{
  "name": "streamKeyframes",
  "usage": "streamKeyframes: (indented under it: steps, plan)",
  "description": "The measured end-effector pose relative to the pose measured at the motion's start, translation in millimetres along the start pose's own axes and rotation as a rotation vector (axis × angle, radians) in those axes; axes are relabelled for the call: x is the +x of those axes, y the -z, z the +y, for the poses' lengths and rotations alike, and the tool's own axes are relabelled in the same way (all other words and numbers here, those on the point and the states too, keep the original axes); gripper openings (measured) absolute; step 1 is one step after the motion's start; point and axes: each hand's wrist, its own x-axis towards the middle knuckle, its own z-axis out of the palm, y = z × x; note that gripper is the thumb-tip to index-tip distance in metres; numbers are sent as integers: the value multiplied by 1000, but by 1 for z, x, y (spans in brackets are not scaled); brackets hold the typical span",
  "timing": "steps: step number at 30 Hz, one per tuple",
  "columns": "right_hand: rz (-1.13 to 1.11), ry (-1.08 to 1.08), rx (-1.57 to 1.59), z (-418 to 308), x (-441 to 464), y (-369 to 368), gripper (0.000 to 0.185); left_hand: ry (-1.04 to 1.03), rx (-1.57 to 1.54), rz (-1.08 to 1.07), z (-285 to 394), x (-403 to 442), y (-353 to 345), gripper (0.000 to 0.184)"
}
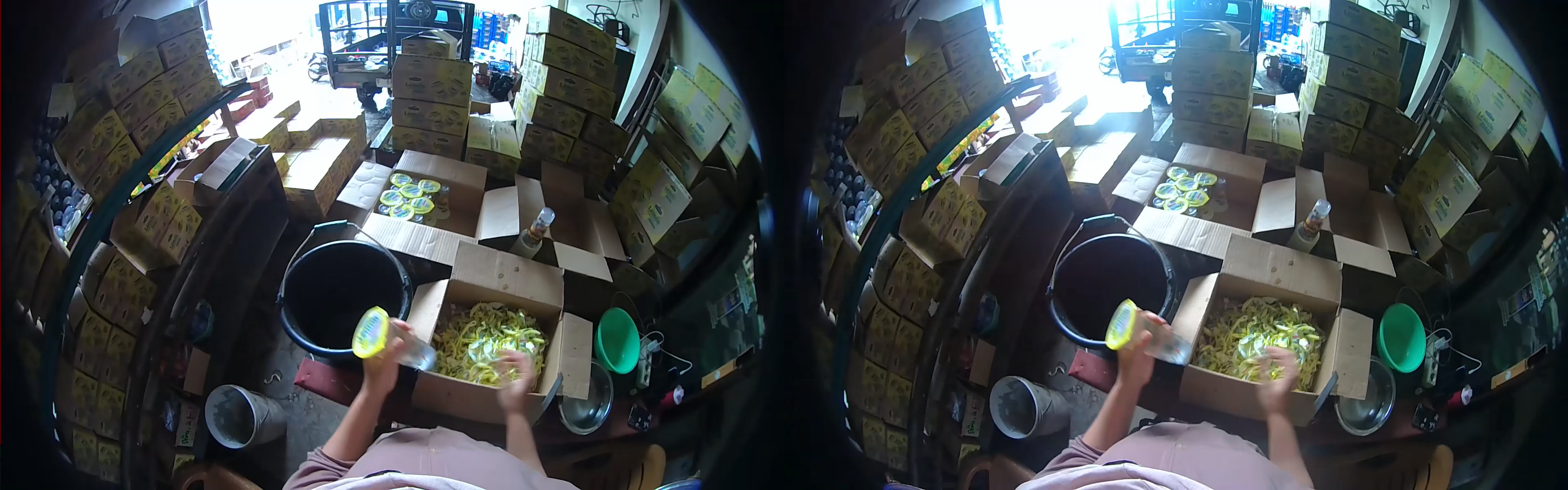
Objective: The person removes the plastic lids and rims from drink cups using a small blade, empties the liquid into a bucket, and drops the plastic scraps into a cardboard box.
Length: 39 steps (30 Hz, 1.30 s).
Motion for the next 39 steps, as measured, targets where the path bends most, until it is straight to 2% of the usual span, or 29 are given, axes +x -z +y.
streamKeyframes:
  steps: [1,2,3,5,8,9,11,15,18,24,27,28,31,32,35,39]
  plan:
    - [200,-157,-54,26,-7,22,14,-46,143,42,15,6,9,26]
    - [372,-315,34,15,-5,44,16,-104,285,66,25,13,22,25]
    - [442,-285,-313,49,-17,72,18,-147,411,122,38,19,28,25]
    - [507,-339,-716,76,-39,111,22,-207,578,172,44,35,54,24]
    - [531,-427,-897,114,-72,130,26,-187,798,99,45,55,83,24]
    - [530,-479,-866,125,-77,129,26,-248,881,62,48,58,82,27]
    - [525,-587,-811,143,-84,126,27,-235,947,50,42,65,90,30]
    - [573,-639,-683,173,-91,128,33,-120,783,111,38,67,91,32]
    - [660,-791,-480,180,-89,126,40,-104,764,128,40,64,92,30]
    - [866,-950,-378,196,-83,120,66,-117,761,138,40,60,93,31]
    - [823,-1011,-144,156,-68,107,78,-114,769,127,40,63,93,30]
    - [786,-974,-73,164,-71,108,83,-101,767,128,40,63,93,30]
    - [856,-953,-124,186,-79,108,65,-117,782,128,40,62,93,30]
    - [828,-919,-37,191,-81,111,40,-135,790,127,41,63,93,30]
    - [764,-864,186,209,-89,118,23,-133,779,127,42,64,92,31]
    - [738,-918,372,178,-79,109,24,-135,810,122,41,67,93,33]
